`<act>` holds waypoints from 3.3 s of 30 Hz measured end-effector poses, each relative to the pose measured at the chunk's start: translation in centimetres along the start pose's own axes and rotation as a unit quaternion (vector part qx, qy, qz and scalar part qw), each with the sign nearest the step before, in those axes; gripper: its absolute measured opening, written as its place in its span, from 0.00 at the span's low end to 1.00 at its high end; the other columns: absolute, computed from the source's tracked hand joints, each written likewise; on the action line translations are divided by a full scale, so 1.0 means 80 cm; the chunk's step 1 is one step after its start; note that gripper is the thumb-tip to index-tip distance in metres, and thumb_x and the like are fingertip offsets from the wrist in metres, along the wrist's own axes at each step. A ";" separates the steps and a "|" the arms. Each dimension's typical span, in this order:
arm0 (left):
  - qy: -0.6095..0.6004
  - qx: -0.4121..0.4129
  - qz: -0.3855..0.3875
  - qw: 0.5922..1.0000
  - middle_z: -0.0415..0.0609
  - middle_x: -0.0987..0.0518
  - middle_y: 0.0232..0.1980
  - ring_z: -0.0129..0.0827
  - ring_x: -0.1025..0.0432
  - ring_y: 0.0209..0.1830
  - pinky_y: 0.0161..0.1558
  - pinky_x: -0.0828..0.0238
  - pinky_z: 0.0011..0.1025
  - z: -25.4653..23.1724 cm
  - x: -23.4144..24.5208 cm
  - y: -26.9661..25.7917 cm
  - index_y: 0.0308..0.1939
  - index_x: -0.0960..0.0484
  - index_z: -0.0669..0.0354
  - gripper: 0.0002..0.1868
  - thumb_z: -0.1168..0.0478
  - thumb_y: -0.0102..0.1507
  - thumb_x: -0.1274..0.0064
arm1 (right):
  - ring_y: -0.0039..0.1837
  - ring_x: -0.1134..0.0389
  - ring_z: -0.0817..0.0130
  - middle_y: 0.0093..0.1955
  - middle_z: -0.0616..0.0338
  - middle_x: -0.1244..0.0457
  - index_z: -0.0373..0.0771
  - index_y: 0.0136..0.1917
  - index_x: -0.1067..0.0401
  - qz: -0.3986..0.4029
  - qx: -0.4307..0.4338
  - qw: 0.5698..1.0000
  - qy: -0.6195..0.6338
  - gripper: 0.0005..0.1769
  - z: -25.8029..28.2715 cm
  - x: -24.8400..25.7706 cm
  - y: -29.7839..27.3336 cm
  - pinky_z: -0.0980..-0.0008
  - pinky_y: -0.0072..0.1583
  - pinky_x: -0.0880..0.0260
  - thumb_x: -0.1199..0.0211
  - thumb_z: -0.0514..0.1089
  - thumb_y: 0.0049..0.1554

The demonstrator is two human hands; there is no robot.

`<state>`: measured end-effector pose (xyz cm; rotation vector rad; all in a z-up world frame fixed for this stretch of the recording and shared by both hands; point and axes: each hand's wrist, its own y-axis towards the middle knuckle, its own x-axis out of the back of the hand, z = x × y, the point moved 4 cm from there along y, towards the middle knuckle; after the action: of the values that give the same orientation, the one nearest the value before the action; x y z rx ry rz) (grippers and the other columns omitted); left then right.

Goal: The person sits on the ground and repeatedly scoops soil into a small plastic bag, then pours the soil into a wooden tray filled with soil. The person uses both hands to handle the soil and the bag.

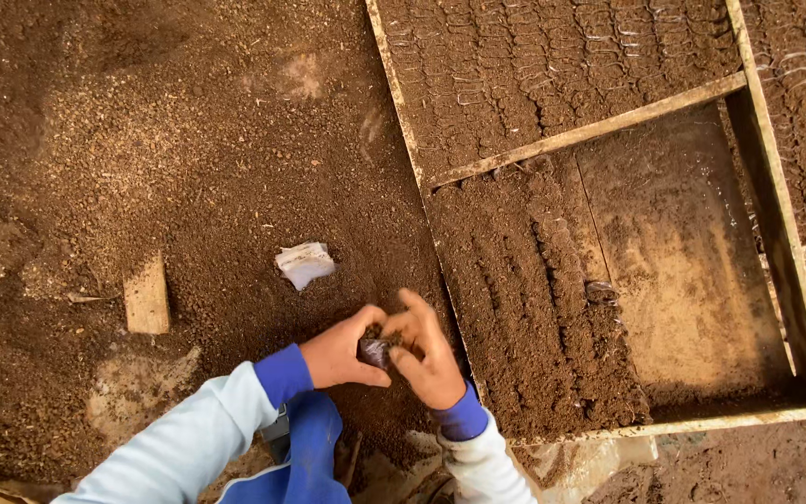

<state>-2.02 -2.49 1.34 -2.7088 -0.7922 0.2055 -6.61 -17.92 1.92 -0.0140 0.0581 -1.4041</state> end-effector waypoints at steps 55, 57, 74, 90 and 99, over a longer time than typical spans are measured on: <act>0.237 -0.157 -0.297 0.911 0.50 0.22 0.25 0.44 0.26 0.23 0.28 0.28 0.40 -0.038 0.093 -0.025 0.44 0.19 0.59 0.09 0.65 0.63 0.53 | 0.74 0.48 0.38 0.77 0.34 0.55 0.34 0.77 0.56 0.043 -0.099 0.990 -0.088 0.55 -0.081 0.034 0.233 0.50 0.73 0.42 0.24 0.47 0.49; 0.160 -0.135 -0.184 0.960 0.46 0.19 0.30 0.37 0.23 0.31 0.39 0.23 0.37 -0.025 0.086 0.013 0.39 0.17 0.56 0.07 0.66 0.62 0.50 | 0.74 0.46 0.50 0.77 0.41 0.51 0.37 0.78 0.50 -0.121 -0.288 0.930 0.196 0.49 -0.071 -0.003 0.230 0.49 0.70 0.42 0.33 0.61 0.54; 0.464 -0.231 -0.053 0.854 0.58 0.22 0.38 0.51 0.27 0.44 0.55 0.31 0.48 -0.014 0.044 0.062 0.41 0.17 0.56 0.11 0.57 0.67 0.53 | 0.35 0.38 0.59 0.26 0.50 0.42 0.41 0.25 0.44 -0.171 -0.029 0.976 0.132 0.25 0.044 0.017 0.138 0.63 0.45 0.39 0.52 0.46 0.64; 0.498 -0.320 -0.121 0.797 0.53 0.23 0.37 0.46 0.26 0.42 0.53 0.29 0.41 0.032 0.043 0.053 0.35 0.22 0.58 0.08 0.58 0.65 0.50 | 0.67 0.39 0.37 0.60 0.28 0.37 0.31 0.67 0.36 -0.095 -0.053 0.982 -0.157 0.34 0.093 0.043 0.122 0.44 0.71 0.43 0.39 0.41 0.47; 0.254 -0.169 -0.063 0.950 0.56 0.25 0.48 0.51 0.29 0.55 0.59 0.34 0.48 -0.043 0.037 0.017 0.36 0.23 0.54 0.06 0.58 0.64 0.48 | 0.44 0.29 0.56 0.49 0.41 0.32 0.30 0.72 0.49 -0.015 0.007 0.997 -0.073 0.32 0.005 -0.009 0.023 0.58 0.45 0.26 0.55 0.29 0.54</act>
<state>1.91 -2.85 4.01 -2.7972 -0.8930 -0.6899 -4.87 -16.94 2.29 -0.1059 -0.0741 -1.4304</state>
